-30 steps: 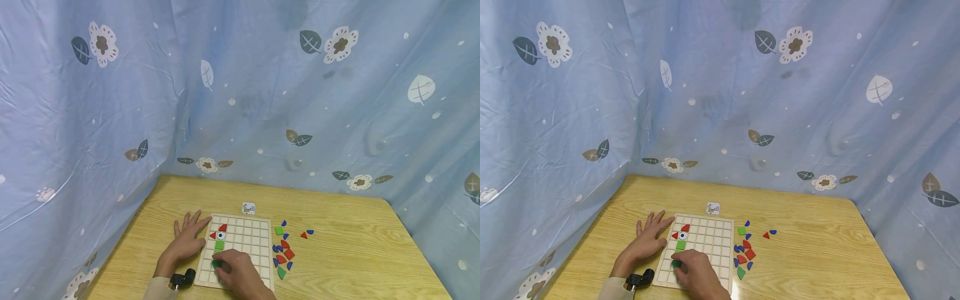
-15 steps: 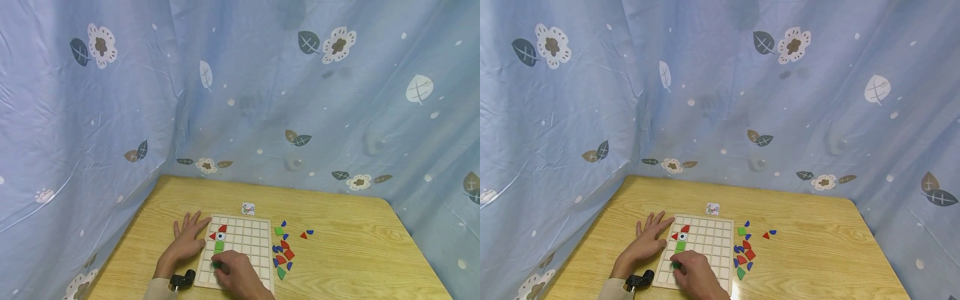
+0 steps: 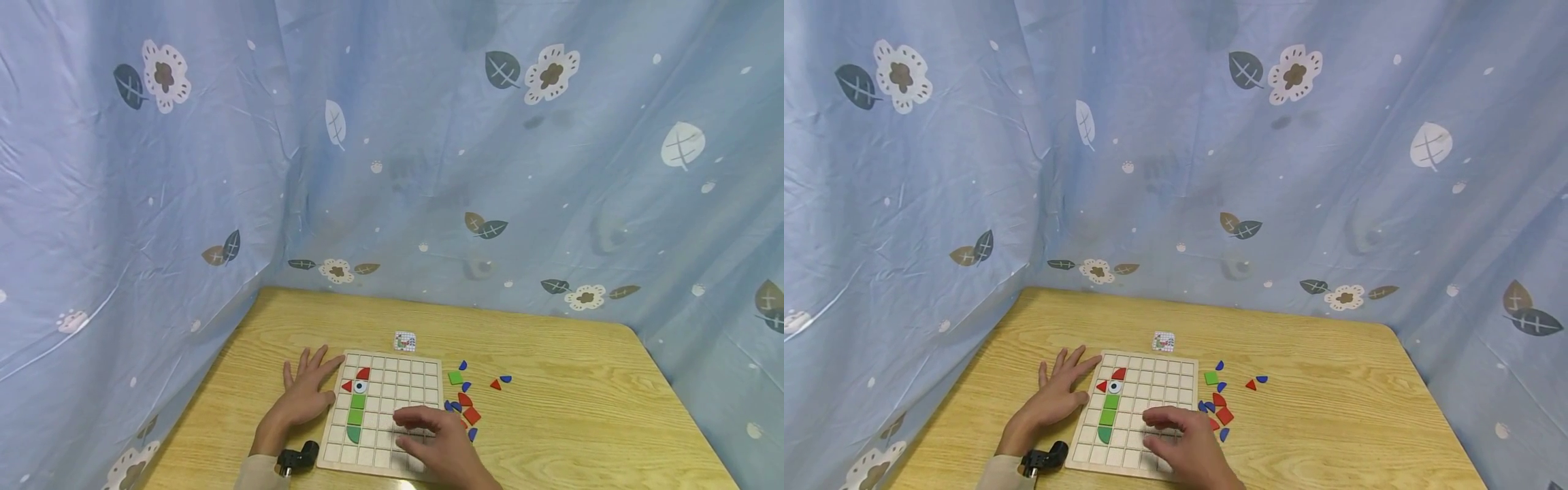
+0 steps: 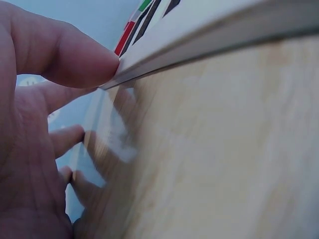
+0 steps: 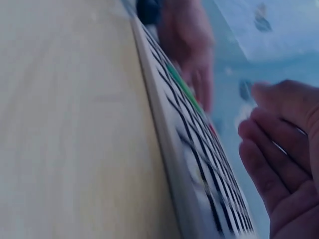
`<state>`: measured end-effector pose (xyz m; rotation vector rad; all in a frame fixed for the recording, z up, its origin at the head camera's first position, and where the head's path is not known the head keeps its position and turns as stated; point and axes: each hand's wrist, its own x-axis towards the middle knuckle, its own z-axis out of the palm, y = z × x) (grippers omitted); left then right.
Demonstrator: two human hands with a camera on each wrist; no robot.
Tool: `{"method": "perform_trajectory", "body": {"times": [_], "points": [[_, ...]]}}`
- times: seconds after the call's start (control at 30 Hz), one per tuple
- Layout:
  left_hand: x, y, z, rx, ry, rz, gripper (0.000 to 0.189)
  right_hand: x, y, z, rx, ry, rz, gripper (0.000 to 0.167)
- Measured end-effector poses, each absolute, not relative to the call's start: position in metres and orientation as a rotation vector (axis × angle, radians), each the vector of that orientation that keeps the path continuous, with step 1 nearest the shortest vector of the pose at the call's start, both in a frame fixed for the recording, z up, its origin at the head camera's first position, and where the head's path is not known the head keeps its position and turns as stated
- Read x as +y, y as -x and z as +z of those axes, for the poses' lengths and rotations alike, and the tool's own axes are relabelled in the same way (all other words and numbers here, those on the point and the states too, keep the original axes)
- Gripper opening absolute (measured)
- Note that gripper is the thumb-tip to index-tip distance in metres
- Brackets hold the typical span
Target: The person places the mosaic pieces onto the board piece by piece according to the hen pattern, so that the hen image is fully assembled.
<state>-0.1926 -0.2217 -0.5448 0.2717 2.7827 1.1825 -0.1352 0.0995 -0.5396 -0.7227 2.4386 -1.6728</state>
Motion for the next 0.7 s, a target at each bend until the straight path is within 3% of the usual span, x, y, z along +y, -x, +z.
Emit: {"method": "perform_trajectory", "body": {"times": [0.33, 0.7], "points": [[-0.223, 0.192, -0.542, 2.771, -0.28, 1.19, 0.079, 0.18, 0.135, -0.54, 2.426, 0.476, -1.834, 0.038], [-0.221, 0.191, -0.543, 2.778, -0.272, 1.186, 0.078, 0.213, 0.149, -0.537, 2.542, 0.328, -1.882, 0.035]]}}
